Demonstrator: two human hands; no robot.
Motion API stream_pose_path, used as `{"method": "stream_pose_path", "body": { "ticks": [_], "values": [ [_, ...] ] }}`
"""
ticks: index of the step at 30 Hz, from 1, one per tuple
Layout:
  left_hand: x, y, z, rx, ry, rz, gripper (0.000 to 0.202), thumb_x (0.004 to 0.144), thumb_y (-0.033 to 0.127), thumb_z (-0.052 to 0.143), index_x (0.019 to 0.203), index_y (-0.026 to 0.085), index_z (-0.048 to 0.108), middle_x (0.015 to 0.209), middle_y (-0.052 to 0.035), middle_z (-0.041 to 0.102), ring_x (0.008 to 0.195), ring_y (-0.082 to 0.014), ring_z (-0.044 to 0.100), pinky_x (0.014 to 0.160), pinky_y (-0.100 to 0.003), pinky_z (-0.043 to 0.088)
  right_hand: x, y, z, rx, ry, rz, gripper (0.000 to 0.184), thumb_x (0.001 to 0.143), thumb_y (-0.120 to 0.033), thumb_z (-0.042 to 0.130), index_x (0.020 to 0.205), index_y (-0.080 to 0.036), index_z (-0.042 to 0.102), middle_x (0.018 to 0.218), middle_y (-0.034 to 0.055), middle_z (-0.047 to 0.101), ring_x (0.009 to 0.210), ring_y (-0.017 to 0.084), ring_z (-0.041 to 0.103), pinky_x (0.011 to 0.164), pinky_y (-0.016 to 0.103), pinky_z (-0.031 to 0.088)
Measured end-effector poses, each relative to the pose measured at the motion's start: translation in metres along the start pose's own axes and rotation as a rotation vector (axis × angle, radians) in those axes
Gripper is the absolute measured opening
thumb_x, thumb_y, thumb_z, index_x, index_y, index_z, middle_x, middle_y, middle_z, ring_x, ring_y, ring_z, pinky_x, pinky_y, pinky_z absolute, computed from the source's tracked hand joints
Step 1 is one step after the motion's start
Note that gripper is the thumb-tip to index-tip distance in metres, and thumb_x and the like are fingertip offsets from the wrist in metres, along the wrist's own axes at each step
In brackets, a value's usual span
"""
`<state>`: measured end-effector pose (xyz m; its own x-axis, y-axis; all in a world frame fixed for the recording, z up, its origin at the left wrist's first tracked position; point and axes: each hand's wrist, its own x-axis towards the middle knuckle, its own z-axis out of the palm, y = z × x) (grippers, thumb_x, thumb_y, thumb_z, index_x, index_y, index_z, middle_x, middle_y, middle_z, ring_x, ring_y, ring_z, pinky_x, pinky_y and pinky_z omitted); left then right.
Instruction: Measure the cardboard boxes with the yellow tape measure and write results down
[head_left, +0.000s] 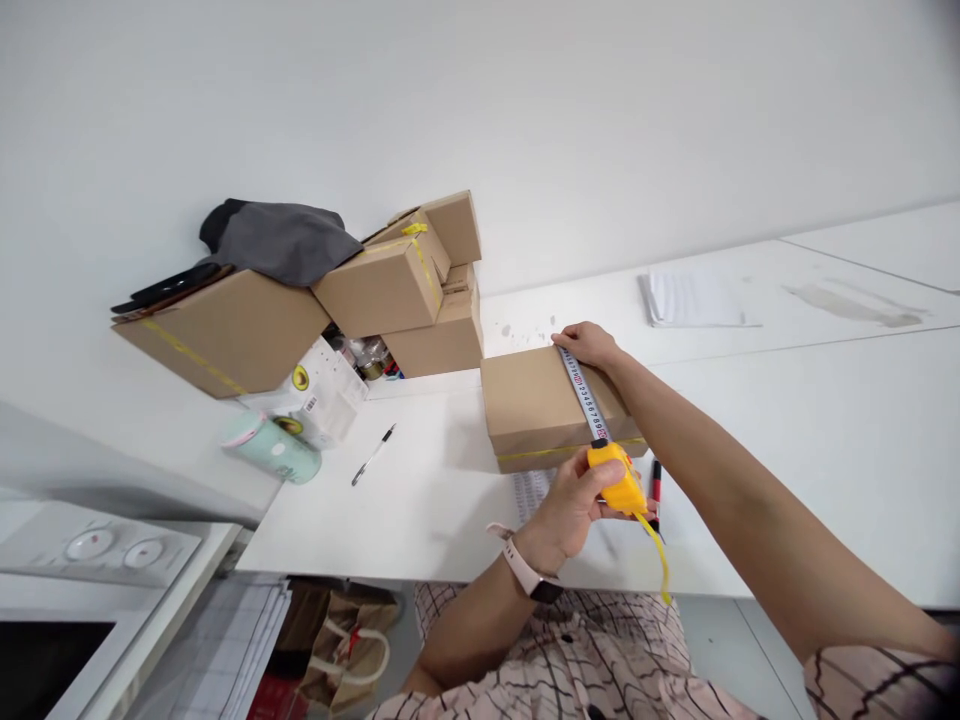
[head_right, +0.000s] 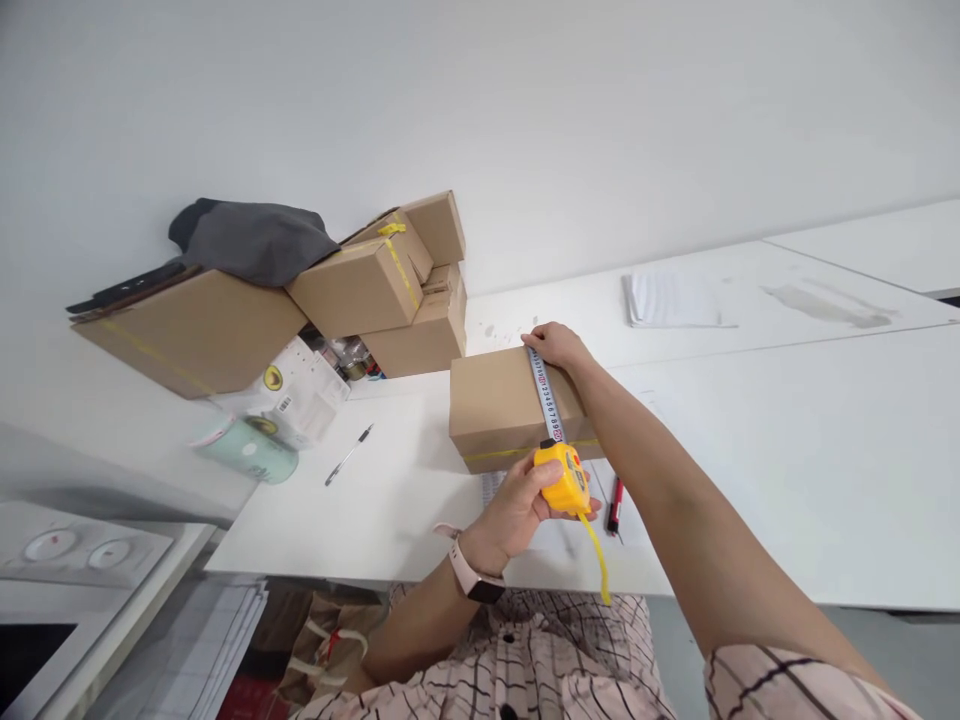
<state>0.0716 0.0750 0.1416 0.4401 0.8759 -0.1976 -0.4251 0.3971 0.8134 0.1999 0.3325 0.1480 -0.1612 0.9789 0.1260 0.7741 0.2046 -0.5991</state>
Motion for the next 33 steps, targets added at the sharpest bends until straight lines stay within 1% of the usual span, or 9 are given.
{"method": "stream_pose_path", "body": {
  "ticks": [10, 13, 15, 17, 19, 21, 25, 29, 33],
  "values": [
    [0.000, -0.001, 0.000, 0.002, 0.008, 0.002, 0.061, 0.063, 0.054, 0.086, 0.103, 0.016, 0.061, 0.093, -0.0048, 0.065, 0.072, -0.0228, 0.073, 0.084, -0.050, 0.061, -0.003, -0.004, 0.000, 0.068, -0.004, 0.016, 0.041, 0.088, -0.059, 0.057, 0.071, -0.022, 0.065, 0.071, 0.0041, 0.067, 0.072, 0.021, 0.059, 0.067, 0.031, 0.041],
    [-0.013, 0.002, -0.005, 0.022, -0.007, 0.054, 0.061, 0.063, 0.053, 0.088, 0.105, 0.017, 0.061, 0.099, -0.0058, 0.065, 0.077, -0.0227, 0.073, 0.086, -0.048, 0.061, -0.011, -0.010, -0.014, 0.379, 0.044, 0.024, 0.045, 0.091, -0.062, 0.053, 0.087, -0.021, 0.070, 0.087, 0.0068, 0.073, 0.082, 0.021, 0.063, 0.073, 0.030, 0.047],
    [-0.032, 0.004, -0.015, 0.083, 0.018, 0.124, 0.066, 0.060, 0.047, 0.092, 0.111, 0.020, 0.060, 0.105, -0.0062, 0.066, 0.083, -0.0225, 0.072, 0.085, -0.043, 0.061, -0.025, -0.006, -0.030, 0.642, 0.149, 0.015, 0.047, 0.093, -0.062, 0.051, 0.102, -0.021, 0.071, 0.104, 0.0095, 0.074, 0.093, 0.021, 0.065, 0.080, 0.030, 0.050],
    [-0.054, 0.005, -0.032, 0.215, 0.108, 0.206, 0.075, 0.061, 0.042, 0.093, 0.124, 0.023, 0.057, 0.109, -0.0066, 0.066, 0.091, -0.0235, 0.071, 0.084, -0.037, 0.060, -0.049, 0.008, -0.046, 0.739, 0.301, 0.028, 0.043, 0.093, -0.059, 0.056, 0.108, -0.021, 0.071, 0.109, 0.0105, 0.073, 0.098, 0.020, 0.065, 0.084, 0.030, 0.050],
    [-0.072, 0.005, -0.052, 0.358, 0.259, 0.286, 0.085, 0.064, 0.039, 0.093, 0.136, 0.027, 0.050, 0.111, -0.0071, 0.067, 0.099, -0.0250, 0.069, 0.083, -0.034, 0.058, -0.082, 0.030, -0.054, 0.671, 0.490, 0.139, 0.039, 0.091, -0.055, 0.061, 0.103, -0.020, 0.072, 0.097, 0.0104, 0.072, 0.091, 0.020, 0.064, 0.082, 0.030, 0.050],
    [-0.080, 0.002, -0.073, 0.408, 0.407, 0.337, 0.089, 0.067, 0.040, 0.091, 0.141, 0.029, 0.043, 0.112, -0.0068, 0.067, 0.103, -0.0253, 0.067, 0.085, -0.034, 0.057, -0.116, 0.052, -0.050, 0.543, 0.582, 0.231, 0.044, 0.095, -0.059, 0.053, 0.102, -0.020, 0.073, 0.083, 0.0090, 0.067, 0.082, 0.021, 0.061, 0.078, 0.032, 0.049],
    [-0.070, 0.001, -0.099, 0.314, 0.456, 0.350, 0.074, 0.069, 0.046, 0.088, 0.130, 0.027, 0.050, 0.108, -0.0037, 0.064, 0.096, -0.0219, 0.067, 0.085, -0.035, 0.057, -0.165, 0.067, -0.026, 0.500, 0.356, 0.245, 0.067, 0.098, -0.072, 0.032, 0.128, -0.023, 0.067, 0.084, 0.0077, 0.066, 0.082, 0.024, 0.061, 0.081, 0.036, 0.050],
    [-0.052, 0.026, -0.105, 0.350, 0.395, 0.380, 0.066, 0.066, 0.046, 0.089, 0.119, 0.025, 0.056, 0.107, -0.0027, 0.062, 0.090, -0.0196, 0.066, 0.082, -0.034, 0.058, -0.171, 0.042, -0.024, 0.436, 0.299, 0.170, 0.062, 0.095, -0.072, 0.036, 0.131, -0.030, 0.066, 0.116, 0.0075, 0.070, 0.094, 0.025, 0.063, 0.084, 0.037, 0.050],
    [-0.039, 0.074, -0.108, 0.384, 0.351, 0.444, 0.062, 0.067, 0.044, 0.087, 0.117, 0.023, 0.056, 0.106, -0.0033, 0.064, 0.088, -0.0212, 0.068, 0.084, -0.038, 0.058, -0.143, 0.014, -0.048, 0.257, 0.363, 0.104, 0.049, 0.093, -0.065, 0.051, 0.117, -0.029, 0.073, 0.100, 0.0073, 0.070, 0.092, 0.026, 0.062, 0.080, 0.036, 0.048]
  ]
}}
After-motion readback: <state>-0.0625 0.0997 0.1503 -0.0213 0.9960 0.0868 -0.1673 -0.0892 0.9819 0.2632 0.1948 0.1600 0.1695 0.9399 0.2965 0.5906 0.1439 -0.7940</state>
